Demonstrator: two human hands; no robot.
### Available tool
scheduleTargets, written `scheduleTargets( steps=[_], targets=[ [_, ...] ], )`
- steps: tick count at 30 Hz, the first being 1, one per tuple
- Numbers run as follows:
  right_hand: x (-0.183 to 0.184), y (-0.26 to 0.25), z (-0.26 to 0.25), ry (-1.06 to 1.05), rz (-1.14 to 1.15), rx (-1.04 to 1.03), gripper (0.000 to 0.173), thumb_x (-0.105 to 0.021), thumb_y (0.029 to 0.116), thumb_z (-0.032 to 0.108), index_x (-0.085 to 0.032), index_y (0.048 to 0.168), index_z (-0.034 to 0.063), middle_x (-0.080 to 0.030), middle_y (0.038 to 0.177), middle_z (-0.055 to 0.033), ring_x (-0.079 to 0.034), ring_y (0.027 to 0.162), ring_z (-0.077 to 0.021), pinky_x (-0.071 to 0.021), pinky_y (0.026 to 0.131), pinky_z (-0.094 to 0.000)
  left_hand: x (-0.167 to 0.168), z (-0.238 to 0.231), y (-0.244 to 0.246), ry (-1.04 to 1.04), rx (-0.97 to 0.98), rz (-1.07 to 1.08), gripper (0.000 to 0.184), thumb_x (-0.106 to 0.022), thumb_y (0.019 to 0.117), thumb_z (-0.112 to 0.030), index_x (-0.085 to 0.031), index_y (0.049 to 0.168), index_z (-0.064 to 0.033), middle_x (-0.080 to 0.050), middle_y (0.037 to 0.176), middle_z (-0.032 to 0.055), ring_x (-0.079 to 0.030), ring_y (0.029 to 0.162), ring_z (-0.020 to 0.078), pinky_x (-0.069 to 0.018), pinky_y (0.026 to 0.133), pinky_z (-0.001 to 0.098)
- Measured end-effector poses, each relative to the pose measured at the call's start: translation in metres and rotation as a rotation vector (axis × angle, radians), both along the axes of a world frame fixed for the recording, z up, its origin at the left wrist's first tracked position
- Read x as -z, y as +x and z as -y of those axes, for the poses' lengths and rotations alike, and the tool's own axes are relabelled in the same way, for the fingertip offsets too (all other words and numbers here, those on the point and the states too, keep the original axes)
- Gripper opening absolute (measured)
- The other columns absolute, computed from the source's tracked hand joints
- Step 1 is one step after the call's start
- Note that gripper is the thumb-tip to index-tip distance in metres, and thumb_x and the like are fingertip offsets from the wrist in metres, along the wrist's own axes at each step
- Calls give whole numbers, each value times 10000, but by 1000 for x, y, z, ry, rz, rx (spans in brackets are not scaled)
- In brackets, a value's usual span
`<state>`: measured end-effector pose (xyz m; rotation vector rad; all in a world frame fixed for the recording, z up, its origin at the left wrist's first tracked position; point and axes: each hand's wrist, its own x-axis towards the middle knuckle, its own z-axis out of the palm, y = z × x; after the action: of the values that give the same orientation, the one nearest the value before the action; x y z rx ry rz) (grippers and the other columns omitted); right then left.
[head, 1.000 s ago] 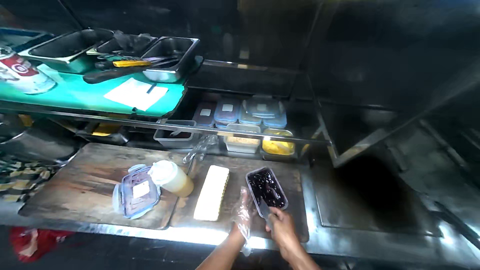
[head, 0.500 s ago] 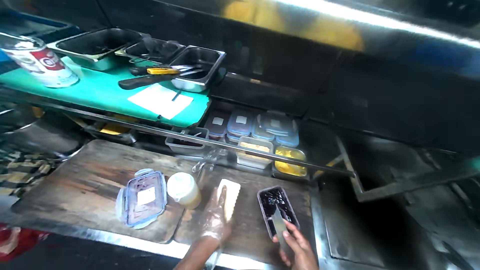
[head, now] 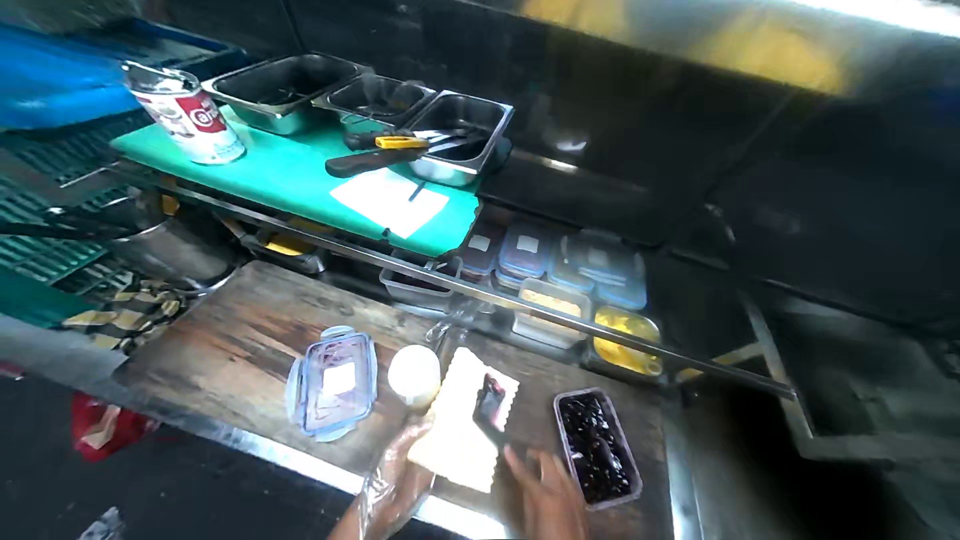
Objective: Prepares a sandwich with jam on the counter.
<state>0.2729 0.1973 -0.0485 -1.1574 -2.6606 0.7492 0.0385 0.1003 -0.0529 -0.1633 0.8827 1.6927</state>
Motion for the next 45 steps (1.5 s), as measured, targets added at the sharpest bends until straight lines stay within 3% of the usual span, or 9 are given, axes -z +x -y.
scheduleTargets(
  steps=[3, 6, 10, 13, 17, 25, 37, 41, 45],
  targets=[
    [-13, -1, 9, -57, -85, 26, 440, -602, 964, 101, -704, 1337, 311, -693, 1235, -167, -685, 1091, -356, -598, 854, -530, -3, 2, 6, -40, -40, -15, 303, -496, 1007, -169, -583, 1258, -24, -710, 1143, 154, -709, 1041, 229, -599, 913, 416],
    [8, -28, -40, -67, -66, 91, 388, -533, 1026, 198, -681, 1360, 328, -679, 1268, -138, -658, 1147, -328, -571, 924, -513, -5, 2, 9, -77, -39, -44, 313, -475, 1022, -181, -567, 1278, -26, -707, 1146, 154, -707, 1044, 226, -595, 919, 411],
    [-11, -5, -16, -150, 4, -115, 432, -580, 990, 162, -678, 1359, 364, -685, 1270, -142, -653, 1159, -353, -557, 937, -553, -3, 0, 5, -96, -23, -105, 327, -496, 1008, -175, -563, 1288, -19, -707, 1137, 147, -706, 1029, 216, -595, 905, 399],
    [-6, 9, -28, 61, -37, -213, 443, -621, 932, 155, -710, 1295, 393, -699, 1258, -119, -660, 1127, -358, -545, 879, -576, -1, 0, 6, -98, -31, -105, 336, -500, 1016, -167, -566, 1306, -9, -700, 1164, 159, -700, 1052, 226, -587, 928, 410],
    [17, 11, -116, 221, 95, -235, 466, -599, 933, 138, -694, 1313, 391, -684, 1281, -131, -634, 1163, -377, -492, 936, -596, -4, -1, 10, -133, -37, -162, 333, -473, 1033, -169, -560, 1310, -7, -697, 1171, 154, -694, 1067, 226, -580, 941, 411],
    [27, -21, -137, 182, 44, -243, 467, -562, 951, 131, -681, 1344, 354, -664, 1329, -118, -613, 1217, -345, -493, 991, -541, 2, -1, 12, -152, -88, -164, 323, -479, 1032, -165, -565, 1303, -12, -704, 1147, 150, -704, 1035, 218, -594, 910, 408],
    [21, 13, -99, 298, -20, 24, 446, -609, 916, 116, -731, 1278, 346, -706, 1213, -131, -664, 1081, -365, -542, 874, -568, 7, 14, 5, -148, -43, -58, 305, -465, 1041, -213, -612, 1261, -62, -728, 1124, 116, -721, 1006, 191, -613, 868, 381],
    [2, 3, -52, -72, 40, 96, 396, -554, 991, 169, -709, 1321, 324, -678, 1266, -137, -623, 1185, -352, -522, 986, -542, 10, 19, 4, -148, -32, -12, 326, -442, 1055, -225, -574, 1295, -48, -713, 1139, 145, -718, 1013, 223, -613, 870, 412],
    [-35, 28, 22, -211, 7, 206, 383, -625, 952, 119, -745, 1279, 279, -693, 1194, -154, -647, 1125, -341, -555, 945, -516, 4, 18, 2, -159, -17, -18, 297, -453, 1049, -210, -590, 1259, -51, -723, 1103, 137, -727, 960, 206, -623, 816, 378]
  ],
)
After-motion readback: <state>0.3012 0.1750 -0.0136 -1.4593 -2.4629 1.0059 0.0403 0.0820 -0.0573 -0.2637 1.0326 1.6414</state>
